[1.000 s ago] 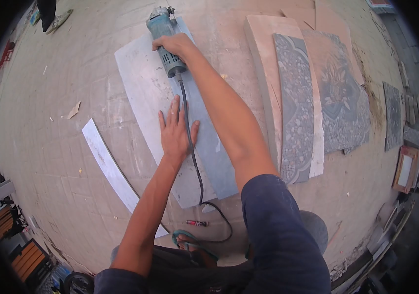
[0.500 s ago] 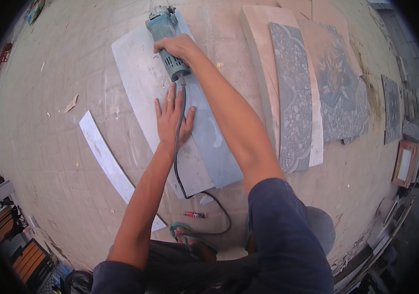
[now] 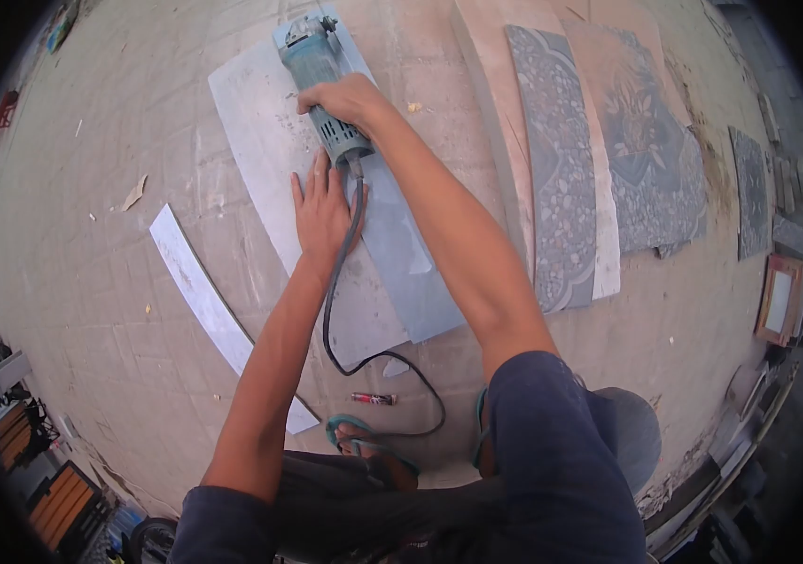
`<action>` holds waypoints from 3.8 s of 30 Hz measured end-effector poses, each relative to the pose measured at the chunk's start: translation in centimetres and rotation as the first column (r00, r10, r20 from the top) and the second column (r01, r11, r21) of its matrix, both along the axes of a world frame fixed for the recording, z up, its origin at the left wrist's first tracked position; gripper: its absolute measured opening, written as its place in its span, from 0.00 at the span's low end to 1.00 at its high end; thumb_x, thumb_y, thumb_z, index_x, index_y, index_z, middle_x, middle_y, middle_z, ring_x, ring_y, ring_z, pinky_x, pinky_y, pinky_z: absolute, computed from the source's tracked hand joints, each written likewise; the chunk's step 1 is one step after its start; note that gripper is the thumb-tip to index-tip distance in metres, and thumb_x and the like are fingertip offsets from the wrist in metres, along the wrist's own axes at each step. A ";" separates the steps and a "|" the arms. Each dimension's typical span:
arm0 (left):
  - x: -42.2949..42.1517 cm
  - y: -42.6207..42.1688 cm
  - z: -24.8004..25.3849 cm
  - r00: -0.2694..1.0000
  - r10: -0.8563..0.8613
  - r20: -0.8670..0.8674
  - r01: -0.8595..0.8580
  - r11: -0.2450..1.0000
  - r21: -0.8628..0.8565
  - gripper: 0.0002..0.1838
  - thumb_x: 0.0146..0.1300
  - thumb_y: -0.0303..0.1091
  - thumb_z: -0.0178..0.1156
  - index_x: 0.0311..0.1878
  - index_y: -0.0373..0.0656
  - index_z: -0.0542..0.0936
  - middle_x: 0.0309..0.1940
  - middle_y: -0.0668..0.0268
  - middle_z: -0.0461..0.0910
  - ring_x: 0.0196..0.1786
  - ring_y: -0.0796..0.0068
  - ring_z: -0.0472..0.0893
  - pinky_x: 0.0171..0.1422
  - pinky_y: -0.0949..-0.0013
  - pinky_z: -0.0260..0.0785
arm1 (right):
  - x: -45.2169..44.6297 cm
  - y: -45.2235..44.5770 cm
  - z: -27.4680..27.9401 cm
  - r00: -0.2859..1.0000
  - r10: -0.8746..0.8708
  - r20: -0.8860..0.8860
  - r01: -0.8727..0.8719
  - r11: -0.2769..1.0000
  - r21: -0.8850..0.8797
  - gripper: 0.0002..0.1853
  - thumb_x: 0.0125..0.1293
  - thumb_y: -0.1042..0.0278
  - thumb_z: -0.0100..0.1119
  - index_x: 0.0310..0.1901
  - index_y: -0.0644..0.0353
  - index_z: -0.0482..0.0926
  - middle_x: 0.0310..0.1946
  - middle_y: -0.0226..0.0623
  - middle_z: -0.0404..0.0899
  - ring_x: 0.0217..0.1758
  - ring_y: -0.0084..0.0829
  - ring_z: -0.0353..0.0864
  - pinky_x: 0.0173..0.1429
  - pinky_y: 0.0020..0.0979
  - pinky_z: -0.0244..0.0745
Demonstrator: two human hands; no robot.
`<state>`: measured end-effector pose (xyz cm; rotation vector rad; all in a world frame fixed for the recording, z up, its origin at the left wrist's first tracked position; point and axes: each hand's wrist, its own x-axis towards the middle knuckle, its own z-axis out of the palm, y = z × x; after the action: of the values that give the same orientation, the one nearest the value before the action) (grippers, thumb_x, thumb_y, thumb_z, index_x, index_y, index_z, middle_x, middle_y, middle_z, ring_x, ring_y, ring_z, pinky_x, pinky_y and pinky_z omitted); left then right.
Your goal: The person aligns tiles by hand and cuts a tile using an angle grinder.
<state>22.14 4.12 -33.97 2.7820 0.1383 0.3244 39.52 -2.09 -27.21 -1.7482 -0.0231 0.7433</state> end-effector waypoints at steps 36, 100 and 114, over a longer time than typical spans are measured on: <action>0.0 0.0 1.5 1.000 -0.017 -0.026 0.015 0.998 -0.067 0.32 0.67 0.47 0.56 0.70 0.40 0.67 0.76 0.57 0.57 0.75 0.56 0.62 0.79 0.40 0.43 | 6.1 4.1 -0.9 0.987 0.009 0.163 0.000 0.999 -0.053 0.27 0.43 0.56 0.72 0.36 0.75 0.80 0.31 0.44 0.80 0.24 0.34 0.78 0.27 0.35 0.73; 0.0 0.0 0.4 1.000 -0.015 -0.012 0.015 1.000 -0.012 0.32 0.69 0.50 0.53 0.67 0.36 0.68 0.71 0.49 0.62 0.75 0.54 0.61 0.81 0.43 0.41 | 0.6 0.7 -0.1 0.999 0.000 0.038 0.003 0.998 -0.059 0.29 0.43 0.56 0.72 0.38 0.78 0.80 0.32 0.46 0.80 0.25 0.34 0.79 0.28 0.34 0.75; -0.1 -0.1 0.7 1.000 -0.011 0.015 0.011 0.999 -0.034 0.33 0.67 0.50 0.55 0.70 0.42 0.66 0.72 0.54 0.62 0.74 0.58 0.62 0.80 0.42 0.43 | 2.3 1.8 0.0 1.000 -0.001 0.016 0.000 0.999 0.033 0.27 0.42 0.56 0.72 0.36 0.74 0.80 0.30 0.44 0.80 0.24 0.33 0.80 0.26 0.34 0.74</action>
<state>22.03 3.97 -33.24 2.7453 0.1234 0.3367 41.78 -0.26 -27.16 -1.7230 -0.0452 0.7252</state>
